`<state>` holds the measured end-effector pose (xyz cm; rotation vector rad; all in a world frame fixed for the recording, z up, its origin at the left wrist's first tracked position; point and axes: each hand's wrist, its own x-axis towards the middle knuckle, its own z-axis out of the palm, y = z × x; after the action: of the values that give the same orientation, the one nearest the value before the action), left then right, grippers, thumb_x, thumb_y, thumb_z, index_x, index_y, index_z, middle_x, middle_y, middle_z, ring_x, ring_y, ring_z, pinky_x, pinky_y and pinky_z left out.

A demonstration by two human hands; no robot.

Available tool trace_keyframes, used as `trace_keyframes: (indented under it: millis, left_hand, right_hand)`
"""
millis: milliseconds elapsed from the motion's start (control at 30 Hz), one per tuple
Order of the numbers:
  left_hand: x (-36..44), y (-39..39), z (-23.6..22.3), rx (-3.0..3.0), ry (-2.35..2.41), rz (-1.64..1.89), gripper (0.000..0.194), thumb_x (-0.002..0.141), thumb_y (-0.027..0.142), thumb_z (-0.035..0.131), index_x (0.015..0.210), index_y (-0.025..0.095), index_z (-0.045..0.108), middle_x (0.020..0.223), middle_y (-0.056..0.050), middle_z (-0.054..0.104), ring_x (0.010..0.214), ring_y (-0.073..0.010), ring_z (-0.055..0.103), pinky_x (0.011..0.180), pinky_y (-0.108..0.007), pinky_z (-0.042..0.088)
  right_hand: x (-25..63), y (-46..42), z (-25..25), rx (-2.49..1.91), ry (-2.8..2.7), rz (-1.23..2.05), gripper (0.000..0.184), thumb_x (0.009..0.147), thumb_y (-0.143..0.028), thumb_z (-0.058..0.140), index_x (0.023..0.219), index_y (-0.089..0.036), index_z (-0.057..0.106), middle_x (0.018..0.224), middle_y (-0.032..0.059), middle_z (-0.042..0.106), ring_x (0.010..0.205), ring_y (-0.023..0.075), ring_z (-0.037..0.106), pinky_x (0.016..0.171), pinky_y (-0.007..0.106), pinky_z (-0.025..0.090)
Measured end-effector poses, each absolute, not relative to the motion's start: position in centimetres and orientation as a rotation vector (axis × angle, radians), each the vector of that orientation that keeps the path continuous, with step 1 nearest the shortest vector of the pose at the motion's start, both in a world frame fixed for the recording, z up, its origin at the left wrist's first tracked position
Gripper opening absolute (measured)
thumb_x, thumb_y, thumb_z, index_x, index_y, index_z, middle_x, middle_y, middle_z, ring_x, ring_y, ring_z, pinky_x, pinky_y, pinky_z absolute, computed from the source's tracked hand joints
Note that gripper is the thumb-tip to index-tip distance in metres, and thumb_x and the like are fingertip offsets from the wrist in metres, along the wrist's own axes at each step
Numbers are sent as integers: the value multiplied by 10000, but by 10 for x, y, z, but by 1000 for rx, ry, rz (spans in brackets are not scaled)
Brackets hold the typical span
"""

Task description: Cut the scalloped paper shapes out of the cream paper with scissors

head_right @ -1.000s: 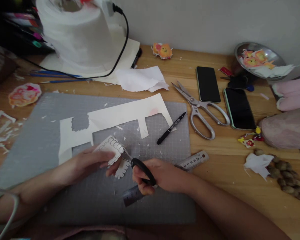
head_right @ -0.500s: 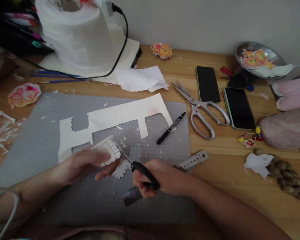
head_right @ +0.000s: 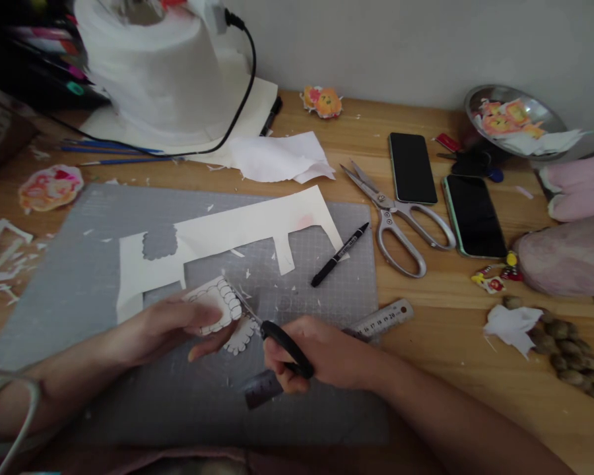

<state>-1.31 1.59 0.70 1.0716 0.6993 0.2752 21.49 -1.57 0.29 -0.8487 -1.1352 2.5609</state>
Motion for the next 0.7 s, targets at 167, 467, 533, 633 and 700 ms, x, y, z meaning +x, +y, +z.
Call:
trace_keyframes:
  millis: [167,467,533,633,700]
  left_hand:
    - [-11,14,7,991,717,327,297,787,283,434,508,208,369,433,54,393,430,-103,338,512,-283,282]
    - [-9,13,9,993,831,357,329,800,331,394,501,201,435,449,23,410,492,-138,395,555,-300,318]
    - [-8,13,10,976,856,365,350,811,344,393,496,199,442,457,17,410,508,-145,415,571,-304,336]
    - [-8,13,11,938,860,377,335,805,347,413,506,200,444,456,18,405,513,-149,420,576,-304,351]
    - [-8,13,12,923,850,382,327,803,339,420,508,199,446,457,18,409,511,-148,419,571,-300,356]
  right_hand:
    - [217,-15,-1,-810,-1173,2554,551,833,-678,474,654,-157,458,500,-49,441,443,56,346,435,197,257]
    - [218,-16,-5,-748,-1118,2566,541,828,-676,486,672,-159,448,496,-55,422,462,60,333,452,203,247]
    - [217,-16,-6,-749,-1130,2562,545,828,-679,481,664,-161,448,501,-53,427,459,60,333,452,205,250]
    - [218,-17,-6,-745,-1124,2557,524,848,-653,477,679,-158,458,510,-53,426,462,60,339,452,205,250]
    - [218,-17,-7,-738,-1125,2560,510,863,-637,468,688,-158,458,507,-55,422,468,63,341,454,205,246]
